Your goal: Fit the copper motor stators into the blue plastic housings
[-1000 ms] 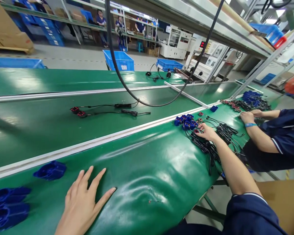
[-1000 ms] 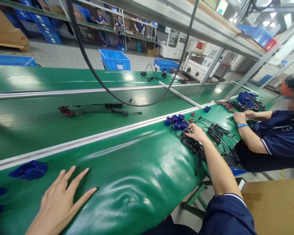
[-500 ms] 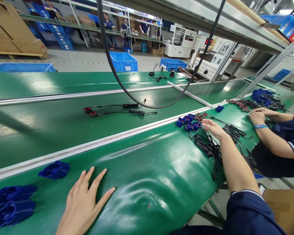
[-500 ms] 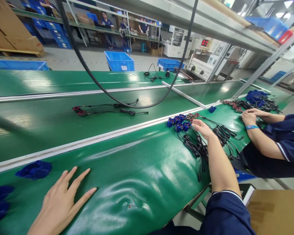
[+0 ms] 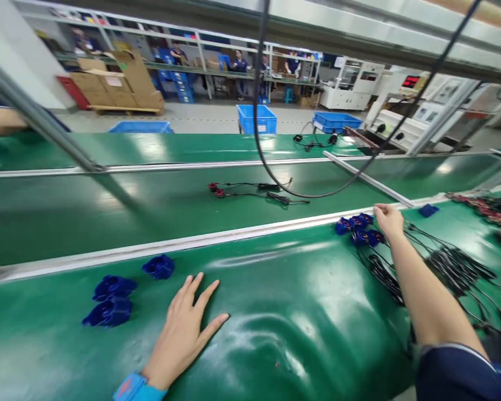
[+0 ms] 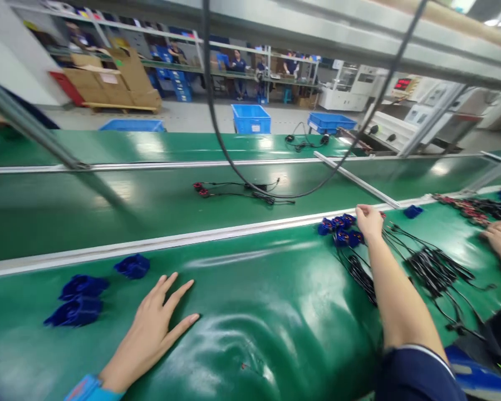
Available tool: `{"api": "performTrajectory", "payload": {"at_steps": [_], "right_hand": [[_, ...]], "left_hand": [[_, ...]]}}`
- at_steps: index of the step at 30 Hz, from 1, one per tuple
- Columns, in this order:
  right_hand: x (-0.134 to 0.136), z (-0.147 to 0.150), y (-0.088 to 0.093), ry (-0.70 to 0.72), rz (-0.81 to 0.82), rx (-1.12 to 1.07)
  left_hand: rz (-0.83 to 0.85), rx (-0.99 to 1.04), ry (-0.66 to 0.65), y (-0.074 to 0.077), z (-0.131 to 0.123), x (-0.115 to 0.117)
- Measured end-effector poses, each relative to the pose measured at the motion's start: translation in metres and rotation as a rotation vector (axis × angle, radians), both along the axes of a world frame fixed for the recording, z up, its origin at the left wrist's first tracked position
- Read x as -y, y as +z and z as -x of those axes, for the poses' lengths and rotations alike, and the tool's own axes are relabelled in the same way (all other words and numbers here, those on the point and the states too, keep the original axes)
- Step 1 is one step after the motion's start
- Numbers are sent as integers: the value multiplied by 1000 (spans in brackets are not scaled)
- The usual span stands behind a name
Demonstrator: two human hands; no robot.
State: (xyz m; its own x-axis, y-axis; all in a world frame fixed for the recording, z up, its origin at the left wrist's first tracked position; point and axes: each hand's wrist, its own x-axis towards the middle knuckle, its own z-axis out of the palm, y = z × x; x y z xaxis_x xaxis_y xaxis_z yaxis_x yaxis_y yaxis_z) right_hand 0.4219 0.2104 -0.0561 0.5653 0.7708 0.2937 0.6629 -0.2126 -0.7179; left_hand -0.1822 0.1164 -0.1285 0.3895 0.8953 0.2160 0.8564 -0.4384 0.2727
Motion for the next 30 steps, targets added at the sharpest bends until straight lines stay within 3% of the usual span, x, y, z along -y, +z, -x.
{"api": "performTrajectory", "payload": {"at_steps": [3,5,7,10,13,16,19,22,24,27,30], "right_hand": [[-30,51,4,246,-1,179],[-59,93,0,496,51,381],[-93,131,-9,651,104,553],[-146,170,-24,630,163,626],[-191,189,-37,522,216,659],[-221,198,-48,447,249,680],[-239,201,-55,429,267,712],[-252,197,-59,449,286,743],[-260,189,-61,465,310,756],[-269,174,-63,491,362,759],[-269,157,-62,516,405,751]], "left_hand": [[53,85,27,7,-3,-2],[98,174,68,12,-4,-5],[139,272,107,15,-3,-8],[143,404,202,17,1,-14],[58,453,240,25,-2,-32],[1,315,96,45,-17,-85],[22,122,161,62,-37,-169],[20,71,169,64,-59,-252],[25,28,146,58,-74,-294],[38,-42,104,47,-91,-331],[50,-111,81,41,-101,-349]]}}
